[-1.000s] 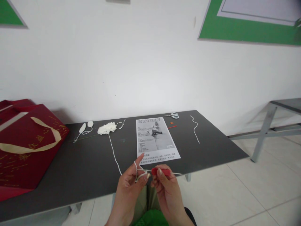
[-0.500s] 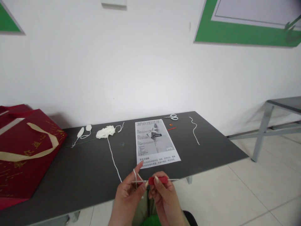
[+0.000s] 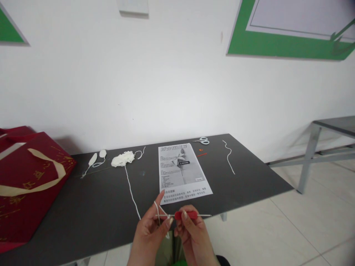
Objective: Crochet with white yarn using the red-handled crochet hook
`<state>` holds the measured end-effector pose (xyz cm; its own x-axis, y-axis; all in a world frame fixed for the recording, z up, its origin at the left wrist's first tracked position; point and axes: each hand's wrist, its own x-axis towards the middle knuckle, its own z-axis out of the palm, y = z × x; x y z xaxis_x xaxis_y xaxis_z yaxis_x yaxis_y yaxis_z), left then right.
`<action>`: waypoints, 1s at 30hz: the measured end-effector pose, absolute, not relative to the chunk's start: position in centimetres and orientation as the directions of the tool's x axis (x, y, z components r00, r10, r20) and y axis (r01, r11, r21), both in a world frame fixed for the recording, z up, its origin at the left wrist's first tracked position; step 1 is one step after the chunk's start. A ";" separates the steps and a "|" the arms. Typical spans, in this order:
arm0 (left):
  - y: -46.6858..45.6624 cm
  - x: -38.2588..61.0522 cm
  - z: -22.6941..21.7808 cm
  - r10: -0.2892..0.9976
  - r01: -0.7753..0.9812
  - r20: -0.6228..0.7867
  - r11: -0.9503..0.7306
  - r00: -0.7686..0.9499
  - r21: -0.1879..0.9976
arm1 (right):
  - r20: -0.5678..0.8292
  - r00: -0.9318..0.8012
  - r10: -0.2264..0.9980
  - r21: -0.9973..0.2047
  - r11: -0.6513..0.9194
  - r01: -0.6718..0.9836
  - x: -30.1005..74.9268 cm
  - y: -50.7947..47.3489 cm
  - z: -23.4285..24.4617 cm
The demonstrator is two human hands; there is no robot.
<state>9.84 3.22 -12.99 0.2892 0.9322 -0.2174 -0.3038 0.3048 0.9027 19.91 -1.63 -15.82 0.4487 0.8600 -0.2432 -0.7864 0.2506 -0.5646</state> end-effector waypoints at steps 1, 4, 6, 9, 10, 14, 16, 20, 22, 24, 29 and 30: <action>3.3 9.9 -12.9 0.933 -0.304 -0.215 0.302 0.288 0.904 | -0.247 0.446 0.860 -0.562 0.249 -0.789 20.0 -1.6 -15.8; 3.3 9.9 -12.9 0.938 -0.287 -0.214 0.291 0.271 0.913 | -0.262 0.435 0.862 -0.555 0.234 -0.798 20.2 -1.5 -15.5; 3.3 9.9 -13.1 0.940 -0.276 -0.219 0.290 0.262 0.916 | -0.271 0.425 0.864 -0.553 0.221 -0.803 20.4 -1.4 -15.3; 3.3 9.9 -13.5 0.945 -0.277 -0.222 0.286 0.241 0.917 | -0.278 0.417 0.866 -0.550 0.212 -0.808 20.4 -1.4 -15.2; 3.3 9.9 -13.6 0.948 -0.282 -0.217 0.279 0.234 0.918 | -0.279 0.415 0.866 -0.548 0.212 -0.809 20.4 -1.4 -15.2; 3.1 10.1 -14.0 0.952 -0.347 -0.182 0.261 0.246 0.901 | -0.283 0.414 0.865 -0.534 0.216 -0.817 20.1 -1.2 -16.2; 3.0 10.2 -14.0 0.950 -0.390 -0.180 0.271 0.254 0.880 | -0.283 0.422 0.861 -0.525 0.229 -0.820 20.0 -1.1 -16.9; 2.8 10.4 -14.0 0.950 -0.403 -0.188 0.278 0.250 0.872 | -0.277 0.433 0.858 -0.520 0.245 -0.818 19.9 -0.9 -17.6; 2.8 10.4 -14.1 0.953 -0.383 -0.183 0.267 0.242 0.884 | -0.275 0.433 0.859 -0.520 0.246 -0.818 19.9 -0.9 -17.6; 2.8 10.4 -14.5 0.954 -0.366 -0.170 0.254 0.247 0.895 | -0.274 0.432 0.859 -0.521 0.245 -0.818 19.9 -0.9 -17.5; 2.8 10.3 -15.1 0.953 -0.353 -0.152 0.241 0.262 0.904 | -0.258 0.427 0.867 -0.532 0.242 -0.812 19.9 -0.9 -17.0; 2.8 10.4 -15.0 0.950 -0.355 -0.160 0.251 0.267 0.901 | -0.251 0.428 0.868 -0.537 0.244 -0.808 19.8 -0.9 -16.9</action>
<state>10.36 2.78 -15.04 0.2667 0.9505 -0.1595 -0.3551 0.2508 0.9006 19.82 -0.91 -16.89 0.4285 0.8680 -0.2510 -0.8079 0.2437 -0.5365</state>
